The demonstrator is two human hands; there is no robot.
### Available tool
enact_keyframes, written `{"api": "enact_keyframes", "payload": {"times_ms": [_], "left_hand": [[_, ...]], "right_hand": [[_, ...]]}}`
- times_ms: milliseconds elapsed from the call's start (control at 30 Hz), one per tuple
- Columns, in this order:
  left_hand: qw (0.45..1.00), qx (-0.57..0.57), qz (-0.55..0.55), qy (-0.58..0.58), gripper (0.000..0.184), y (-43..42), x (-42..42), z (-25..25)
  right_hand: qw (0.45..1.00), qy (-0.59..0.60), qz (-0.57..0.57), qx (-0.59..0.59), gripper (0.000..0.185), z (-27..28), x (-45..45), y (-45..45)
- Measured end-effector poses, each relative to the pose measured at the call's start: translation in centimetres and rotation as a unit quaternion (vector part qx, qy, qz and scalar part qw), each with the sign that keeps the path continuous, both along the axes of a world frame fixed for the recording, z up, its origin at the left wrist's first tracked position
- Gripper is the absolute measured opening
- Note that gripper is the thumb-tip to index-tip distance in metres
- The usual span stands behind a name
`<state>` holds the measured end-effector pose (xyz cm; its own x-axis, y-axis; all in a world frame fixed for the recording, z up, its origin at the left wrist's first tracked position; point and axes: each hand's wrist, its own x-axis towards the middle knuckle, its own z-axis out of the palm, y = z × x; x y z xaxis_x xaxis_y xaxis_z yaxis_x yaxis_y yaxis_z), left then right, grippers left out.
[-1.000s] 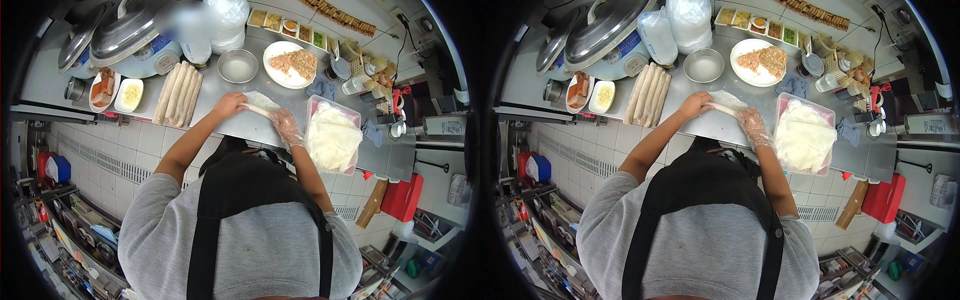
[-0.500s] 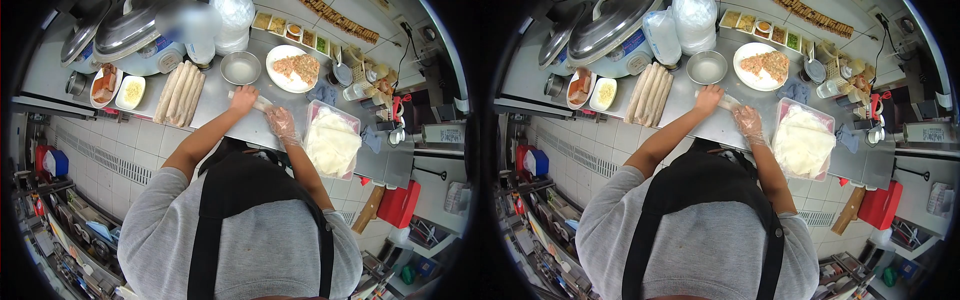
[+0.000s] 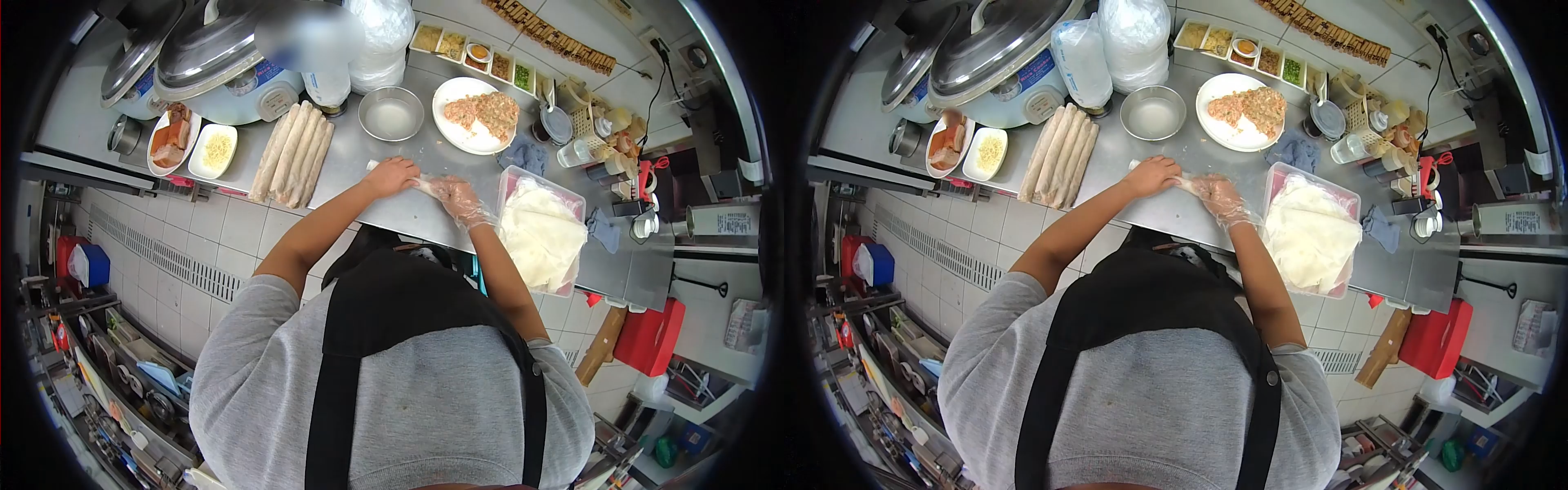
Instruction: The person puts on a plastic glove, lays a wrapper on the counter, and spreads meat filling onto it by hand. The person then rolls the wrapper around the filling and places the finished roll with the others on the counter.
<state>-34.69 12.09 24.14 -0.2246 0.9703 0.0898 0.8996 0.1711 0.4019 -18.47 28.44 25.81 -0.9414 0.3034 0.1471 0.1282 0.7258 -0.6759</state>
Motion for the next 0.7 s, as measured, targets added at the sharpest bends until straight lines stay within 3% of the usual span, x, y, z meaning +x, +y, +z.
{"api": "enact_keyframes", "payload": {"times_ms": [100, 167, 267, 367, 500, 567, 700], "left_hand": [[0.997, 0.005, 0.013, -0.077, 0.018, 0.2, -0.1, -0.3], [0.996, 0.05, 0.065, -0.036, 0.015, 0.8, 0.0, 0.1], [0.992, -0.001, 0.124, 0.038, 0.015, 2.0, 0.9, 0.9], [0.981, 0.035, 0.143, 0.129, 0.017, 3.1, 1.3, 1.5], [0.985, 0.03, 0.122, 0.115, 0.024, 3.2, 2.5, 0.0], [0.982, 0.111, 0.084, 0.129, 0.029, 2.6, 2.7, -0.4], [0.99, 0.073, 0.067, 0.103, 0.034, 1.5, 3.0, 0.3]], "right_hand": [[0.996, -0.072, 0.053, -0.029, 0.018, 1.1, -0.1, -0.2], [0.979, 0.118, 0.055, 0.155, 0.019, 0.9, -0.4, -0.6], [0.963, 0.074, 0.088, 0.242, 0.021, -0.2, -0.6, -1.6], [0.98, 0.042, 0.035, 0.189, 0.021, -0.6, -1.3, -1.3], [0.978, 0.074, -0.019, 0.195, 0.02, -0.9, -2.8, 0.3], [0.994, 0.029, 0.008, 0.105, 0.02, -0.6, -3.4, 1.4], [0.994, 0.023, -0.012, 0.104, 0.02, -0.5, -1.5, 1.5]]}}
